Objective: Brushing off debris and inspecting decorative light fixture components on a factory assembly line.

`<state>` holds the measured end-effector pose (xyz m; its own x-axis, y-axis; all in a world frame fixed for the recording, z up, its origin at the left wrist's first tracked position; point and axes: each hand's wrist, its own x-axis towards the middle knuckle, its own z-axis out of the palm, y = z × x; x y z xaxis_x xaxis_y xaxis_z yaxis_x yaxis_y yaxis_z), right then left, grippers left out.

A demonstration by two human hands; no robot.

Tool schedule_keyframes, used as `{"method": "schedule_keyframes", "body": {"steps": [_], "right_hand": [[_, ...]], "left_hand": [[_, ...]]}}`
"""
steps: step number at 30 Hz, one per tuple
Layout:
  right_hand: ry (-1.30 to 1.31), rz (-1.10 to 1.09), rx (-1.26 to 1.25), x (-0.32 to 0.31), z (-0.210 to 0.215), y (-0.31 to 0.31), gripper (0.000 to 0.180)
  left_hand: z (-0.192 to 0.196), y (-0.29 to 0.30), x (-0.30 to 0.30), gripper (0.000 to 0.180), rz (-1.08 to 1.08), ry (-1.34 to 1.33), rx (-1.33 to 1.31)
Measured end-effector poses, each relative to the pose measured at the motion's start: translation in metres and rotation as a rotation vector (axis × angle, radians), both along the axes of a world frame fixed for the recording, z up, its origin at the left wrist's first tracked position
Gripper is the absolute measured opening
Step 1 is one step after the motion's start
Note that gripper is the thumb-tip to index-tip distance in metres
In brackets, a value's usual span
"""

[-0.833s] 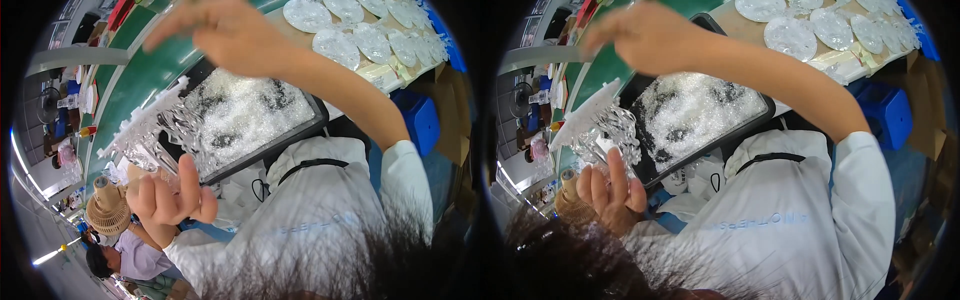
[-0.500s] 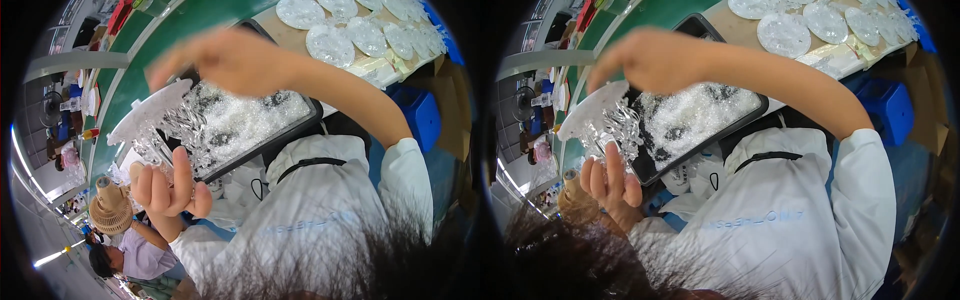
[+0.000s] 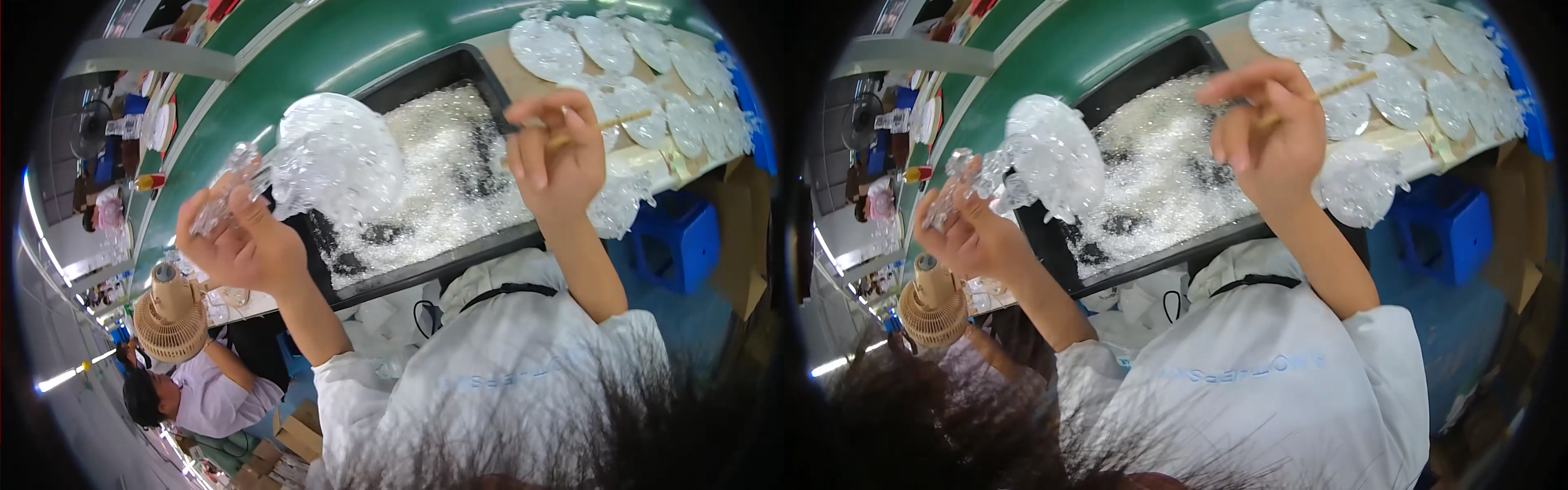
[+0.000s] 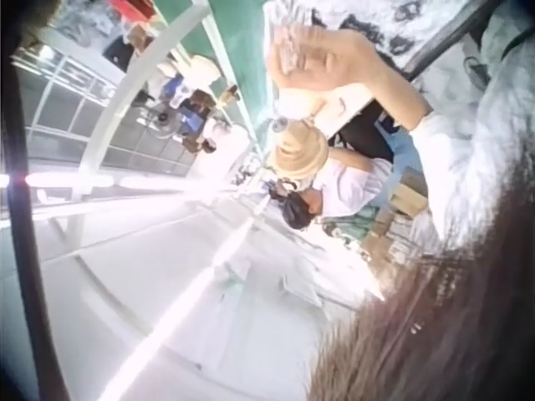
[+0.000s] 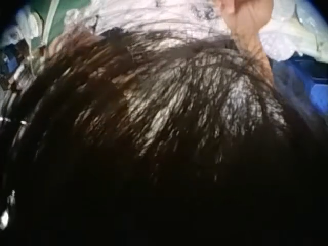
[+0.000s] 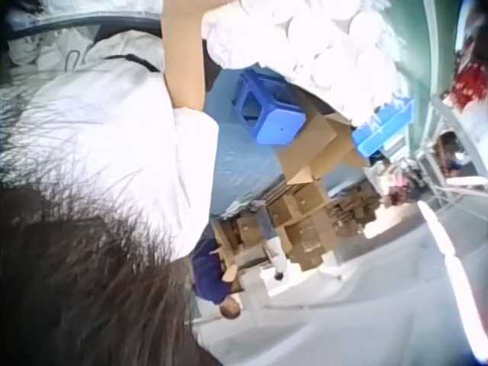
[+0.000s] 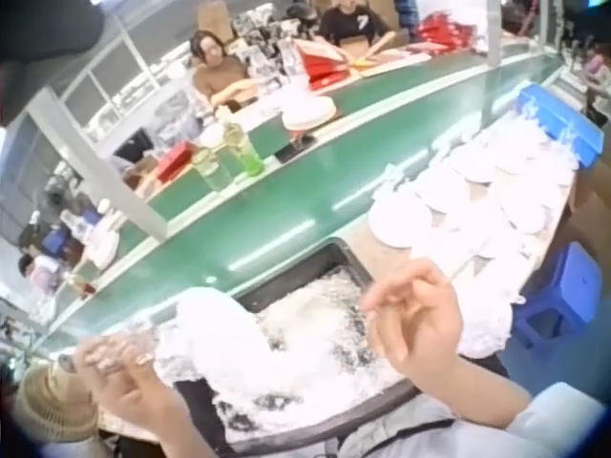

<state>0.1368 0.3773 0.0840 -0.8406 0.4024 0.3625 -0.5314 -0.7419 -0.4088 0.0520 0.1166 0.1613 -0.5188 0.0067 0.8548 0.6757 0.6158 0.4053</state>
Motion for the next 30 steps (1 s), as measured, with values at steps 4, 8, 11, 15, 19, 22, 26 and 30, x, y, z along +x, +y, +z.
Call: {"method": "schedule_keyframes", "body": {"steps": [4, 8, 11, 15, 19, 22, 26, 30], "right_hand": [[-0.124, 0.066, -0.035, 0.005, -0.014, -0.009, 0.036], [-0.107, 0.006, 0.113, 0.003, -0.009, -0.002, 0.039], [-0.075, 0.021, 0.214, 0.001, -0.02, 0.005, 0.041], [-0.158, 0.061, 0.238, 0.005, -0.018, 0.002, 0.046], [-0.298, 0.125, 0.187, 0.008, 0.012, -0.01, 0.044], [-0.189, -0.006, 0.245, 0.001, -0.002, -0.015, 0.035], [-0.205, 0.185, 0.354, 0.008, -0.009, -0.002, 0.03], [-0.319, 0.262, 0.354, 0.011, -0.001, -0.007, 0.031]], "left_hand": [[-0.012, 0.001, -0.002, 0.031, -0.143, -0.291, 0.314], [-0.014, -0.005, -0.003, 0.031, -0.17, -0.436, 0.35], [-0.016, -0.004, -0.003, 0.032, -0.146, -0.496, 0.357], [-0.012, -0.002, 0.001, 0.033, -0.127, -0.62, 0.408], [-0.013, -0.001, -0.003, 0.034, -0.139, -0.64, 0.448], [-0.01, 0.0, -0.003, 0.034, -0.128, -0.668, 0.452], [-0.013, -0.005, -0.003, 0.033, -0.136, -0.674, 0.471], [-0.016, -0.005, -0.002, 0.032, -0.148, -0.672, 0.464]]}}
